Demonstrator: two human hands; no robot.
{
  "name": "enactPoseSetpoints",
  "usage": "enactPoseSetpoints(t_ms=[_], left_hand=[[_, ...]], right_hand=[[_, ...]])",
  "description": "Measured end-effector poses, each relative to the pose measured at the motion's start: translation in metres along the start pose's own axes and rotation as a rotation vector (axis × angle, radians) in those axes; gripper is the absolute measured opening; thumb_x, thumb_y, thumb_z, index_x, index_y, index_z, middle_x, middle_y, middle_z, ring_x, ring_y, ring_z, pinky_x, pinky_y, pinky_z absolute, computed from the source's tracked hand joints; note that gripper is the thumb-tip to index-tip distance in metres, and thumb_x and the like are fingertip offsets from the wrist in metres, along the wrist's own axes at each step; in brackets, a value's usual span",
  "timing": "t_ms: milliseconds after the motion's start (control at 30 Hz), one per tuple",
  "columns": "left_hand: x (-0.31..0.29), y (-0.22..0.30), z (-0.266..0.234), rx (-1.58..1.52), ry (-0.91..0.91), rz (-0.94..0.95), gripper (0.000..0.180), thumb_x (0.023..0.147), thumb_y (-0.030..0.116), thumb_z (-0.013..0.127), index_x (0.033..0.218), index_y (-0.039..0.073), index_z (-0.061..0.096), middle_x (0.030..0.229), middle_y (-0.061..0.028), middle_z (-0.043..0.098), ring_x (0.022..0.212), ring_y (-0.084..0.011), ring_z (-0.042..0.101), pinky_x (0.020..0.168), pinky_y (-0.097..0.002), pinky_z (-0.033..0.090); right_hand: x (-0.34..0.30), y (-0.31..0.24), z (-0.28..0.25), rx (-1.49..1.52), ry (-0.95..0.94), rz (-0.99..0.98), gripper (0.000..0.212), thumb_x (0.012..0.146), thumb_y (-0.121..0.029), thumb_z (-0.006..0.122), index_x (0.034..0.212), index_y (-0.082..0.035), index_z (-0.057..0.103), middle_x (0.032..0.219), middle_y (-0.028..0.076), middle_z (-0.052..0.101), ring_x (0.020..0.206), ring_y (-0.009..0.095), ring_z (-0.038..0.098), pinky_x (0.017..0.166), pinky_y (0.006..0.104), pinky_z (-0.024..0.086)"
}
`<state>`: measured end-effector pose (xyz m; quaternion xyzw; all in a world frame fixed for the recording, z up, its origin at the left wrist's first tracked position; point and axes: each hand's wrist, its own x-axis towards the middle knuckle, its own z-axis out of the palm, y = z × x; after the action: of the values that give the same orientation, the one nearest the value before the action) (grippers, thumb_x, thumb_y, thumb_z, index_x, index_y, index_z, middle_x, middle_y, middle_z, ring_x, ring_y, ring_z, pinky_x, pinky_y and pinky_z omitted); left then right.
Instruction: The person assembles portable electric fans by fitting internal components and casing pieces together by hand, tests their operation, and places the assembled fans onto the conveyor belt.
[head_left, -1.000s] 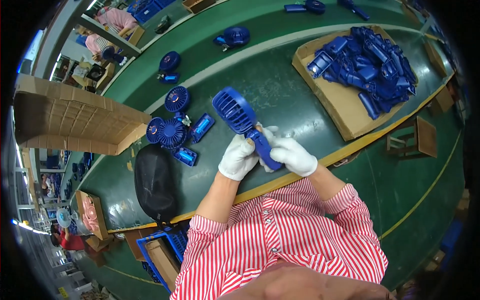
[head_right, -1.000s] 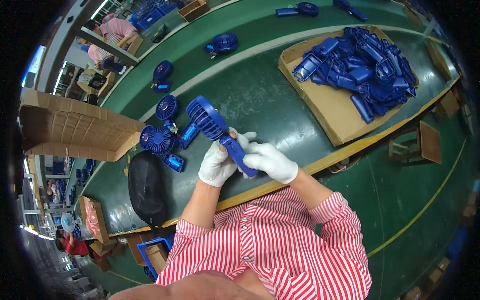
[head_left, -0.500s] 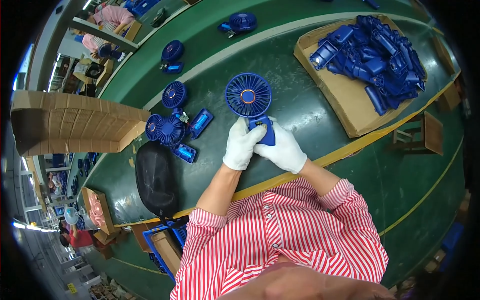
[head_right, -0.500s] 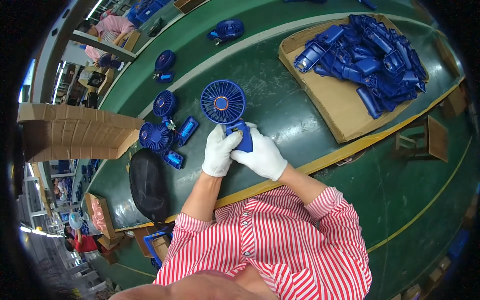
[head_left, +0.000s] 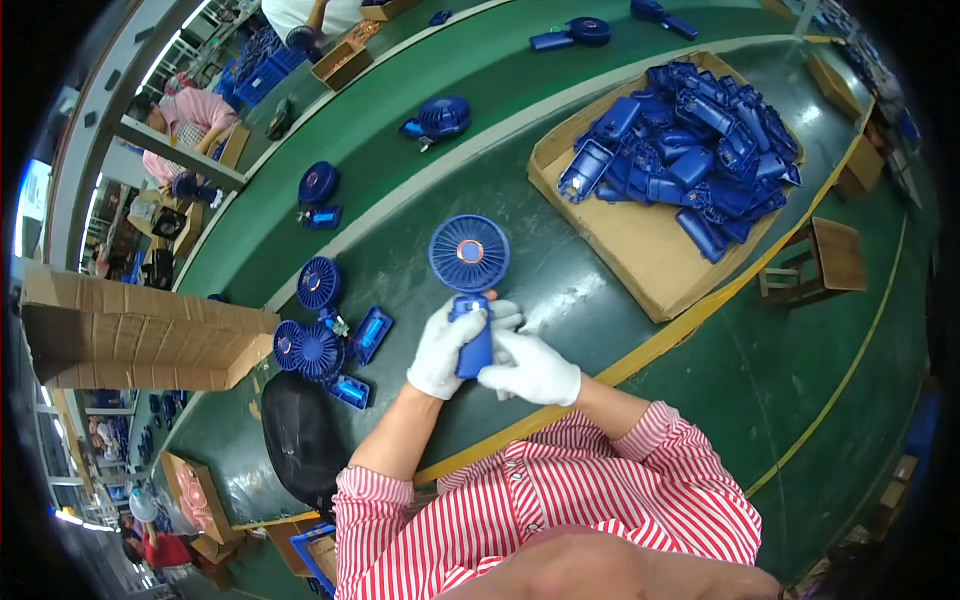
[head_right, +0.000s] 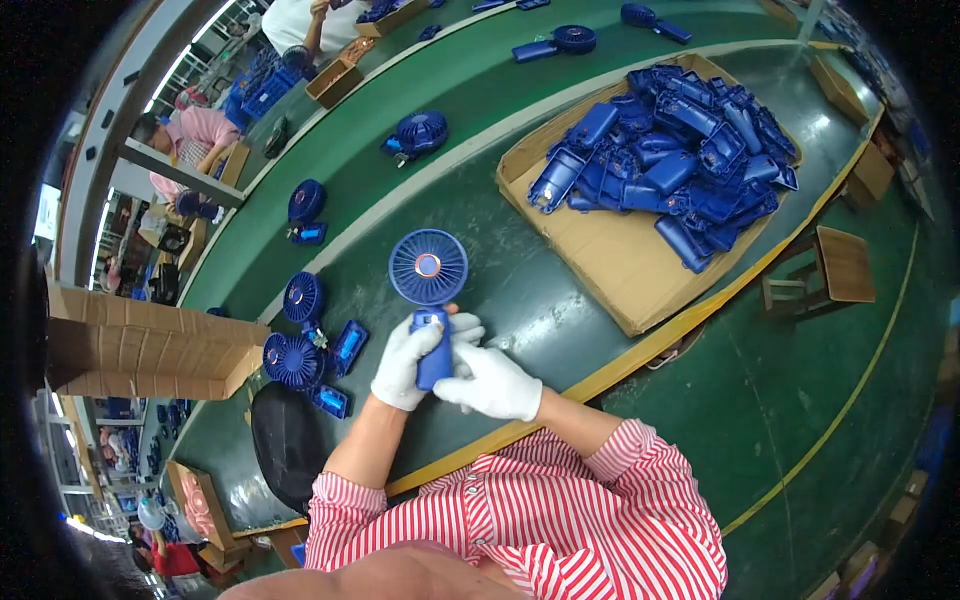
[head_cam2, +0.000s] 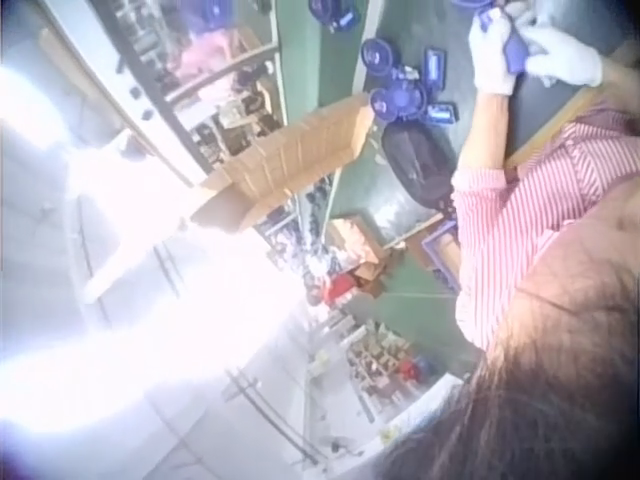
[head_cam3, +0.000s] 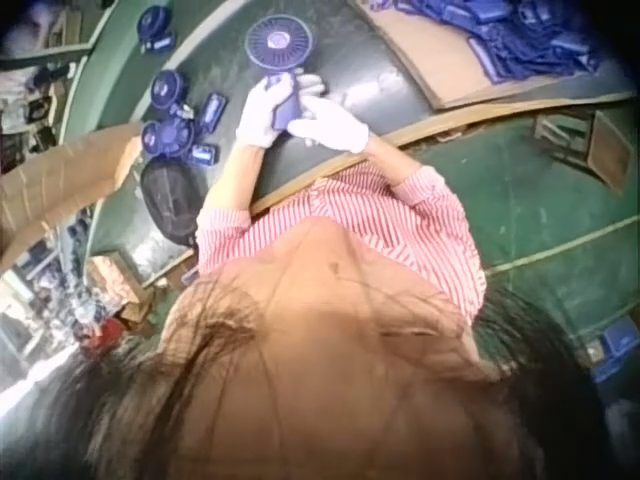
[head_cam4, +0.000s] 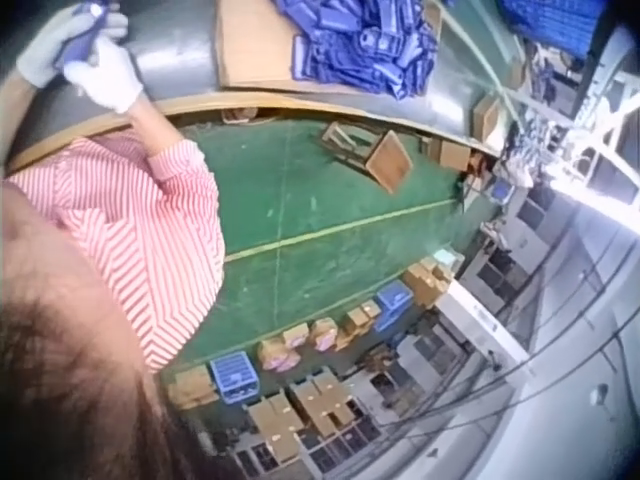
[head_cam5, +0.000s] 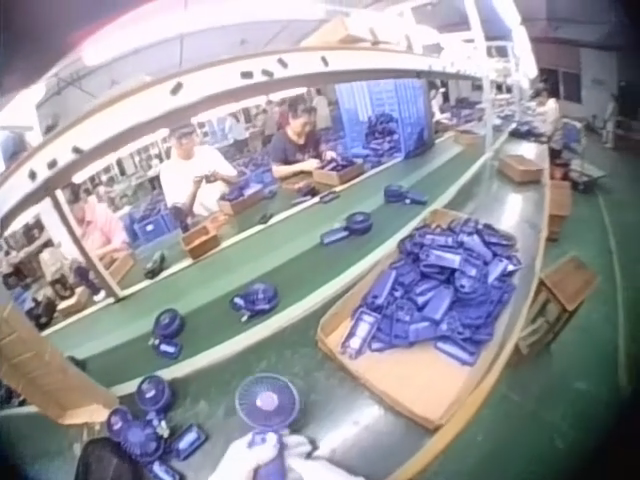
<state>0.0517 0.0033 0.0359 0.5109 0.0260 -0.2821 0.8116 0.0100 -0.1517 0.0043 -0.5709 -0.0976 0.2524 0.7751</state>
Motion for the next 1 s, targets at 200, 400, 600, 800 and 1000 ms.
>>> enactPoseSetpoints(t_ms=[200,400,600,800,1000], left_hand=[[0.027,0.046,-0.041,0.196,0.266,0.155,0.028,0.091,0.016,0.059,0.112,-0.001,0.052,0.093,-0.0122,0.062,0.067,-0.0151,0.061,0.061,-0.0289,0.052],[0.074,0.108,-0.082,0.567,0.582,0.321,0.029,0.081,0.015,0.062,0.104,0.000,0.052,0.074,-0.0052,0.058,0.059,-0.0133,0.057,0.053,-0.0275,0.047],[0.095,0.191,-0.233,1.176,1.158,0.276,0.032,0.072,0.026,0.068,0.093,0.002,0.063,0.075,-0.0084,0.063,0.064,-0.0178,0.061,0.059,-0.0322,0.048],[0.103,0.203,-0.274,1.413,1.301,-0.066,0.060,0.073,0.041,0.067,0.118,0.002,0.057,0.118,-0.0230,0.062,0.110,-0.0372,0.060,0.095,-0.0409,0.047],[0.156,0.203,-0.249,1.547,1.078,0.225,0.050,0.083,0.030,0.053,0.124,0.003,0.058,0.122,-0.0217,0.060,0.115,-0.0346,0.057,0.098,-0.0408,0.045]], right_hand=[[0.002,0.017,0.003,-0.412,0.042,-0.118,0.045,0.084,-0.027,0.068,0.117,0.000,0.056,0.084,0.014,0.070,0.073,0.026,0.069,0.069,0.0352,0.054],[-0.002,0.015,-0.004,-0.427,0.059,-0.113,0.044,0.081,-0.019,0.070,0.119,-0.001,0.055,0.084,0.013,0.070,0.071,0.022,0.069,0.066,0.0330,0.054],[-0.003,0.005,0.002,-0.529,0.043,-0.141,0.044,0.081,-0.019,0.068,0.119,-0.001,0.054,0.081,0.012,0.069,0.071,0.024,0.069,0.067,0.0343,0.054],[0.002,0.008,-0.004,-0.567,0.007,-0.114,0.044,0.083,-0.021,0.066,0.120,-0.001,0.053,0.080,0.011,0.069,0.070,0.027,0.068,0.067,0.0366,0.053],[0.003,0.010,-0.003,-0.583,0.006,-0.100,0.043,0.084,-0.021,0.065,0.120,-0.002,0.053,0.082,0.012,0.069,0.072,0.028,0.068,0.068,0.0382,0.053]])
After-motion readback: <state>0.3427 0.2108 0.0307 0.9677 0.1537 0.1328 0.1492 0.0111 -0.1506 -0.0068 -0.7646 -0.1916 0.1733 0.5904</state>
